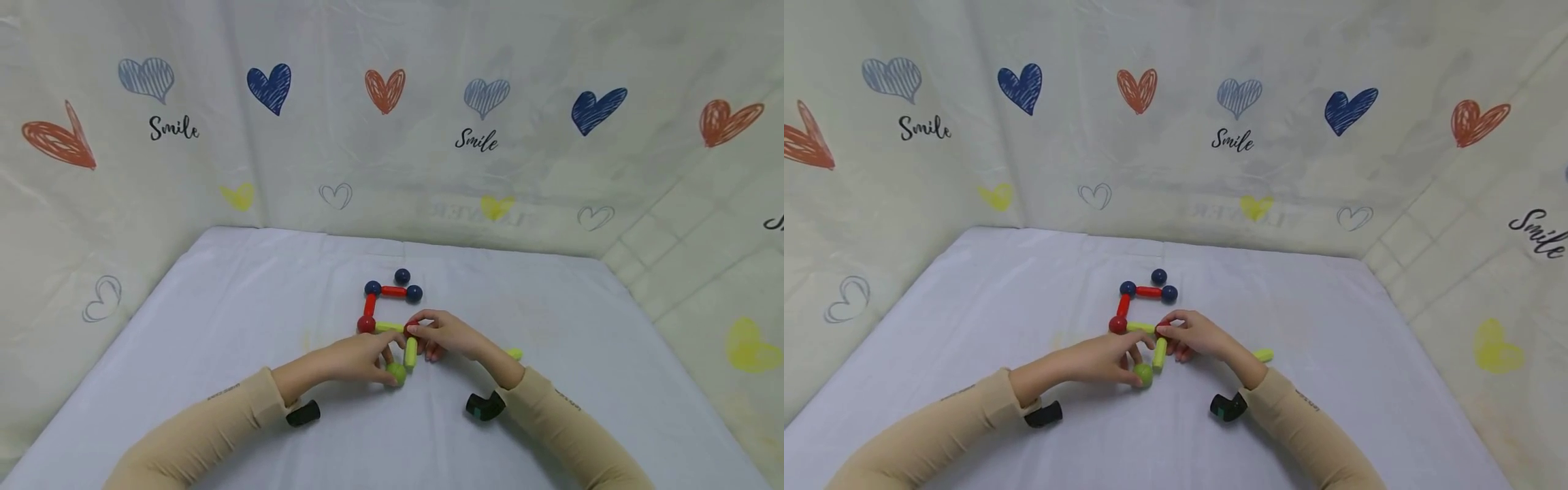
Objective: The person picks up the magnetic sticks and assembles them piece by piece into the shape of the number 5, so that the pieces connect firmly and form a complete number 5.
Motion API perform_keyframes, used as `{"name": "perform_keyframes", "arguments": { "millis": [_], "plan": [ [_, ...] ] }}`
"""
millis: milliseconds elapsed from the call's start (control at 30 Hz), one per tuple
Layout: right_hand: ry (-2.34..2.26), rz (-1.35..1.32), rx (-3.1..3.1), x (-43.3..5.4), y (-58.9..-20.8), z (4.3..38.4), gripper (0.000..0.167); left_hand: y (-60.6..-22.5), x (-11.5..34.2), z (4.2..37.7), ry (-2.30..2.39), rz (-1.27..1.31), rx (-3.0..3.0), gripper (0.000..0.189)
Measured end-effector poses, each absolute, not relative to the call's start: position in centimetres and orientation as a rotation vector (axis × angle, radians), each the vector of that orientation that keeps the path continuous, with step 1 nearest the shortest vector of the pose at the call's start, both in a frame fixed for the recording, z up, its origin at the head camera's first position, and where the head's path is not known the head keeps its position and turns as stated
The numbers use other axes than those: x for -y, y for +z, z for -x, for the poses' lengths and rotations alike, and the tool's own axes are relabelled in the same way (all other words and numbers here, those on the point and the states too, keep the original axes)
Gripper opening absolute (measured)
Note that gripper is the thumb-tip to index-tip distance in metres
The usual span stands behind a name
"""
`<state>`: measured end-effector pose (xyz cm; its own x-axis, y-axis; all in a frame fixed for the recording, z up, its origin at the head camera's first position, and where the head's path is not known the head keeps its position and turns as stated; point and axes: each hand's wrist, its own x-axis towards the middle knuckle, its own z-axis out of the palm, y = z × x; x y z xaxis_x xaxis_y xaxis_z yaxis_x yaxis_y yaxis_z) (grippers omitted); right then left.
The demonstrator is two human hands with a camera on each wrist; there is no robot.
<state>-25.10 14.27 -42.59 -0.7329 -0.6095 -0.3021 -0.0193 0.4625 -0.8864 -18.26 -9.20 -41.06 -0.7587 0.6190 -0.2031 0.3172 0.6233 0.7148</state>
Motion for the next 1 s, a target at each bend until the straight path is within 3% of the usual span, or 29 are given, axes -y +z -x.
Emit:
{"name": "perform_keyframes", "arguments": {
  "millis": [1000],
  "plan": [
    [-1.297, 0.5, -2.131, -14.28, -42.62, 25.19, 0.036, -41.61, 8.26, 18.45, 1.05, -0.677, -2.363, 0.046]
  ]
}}
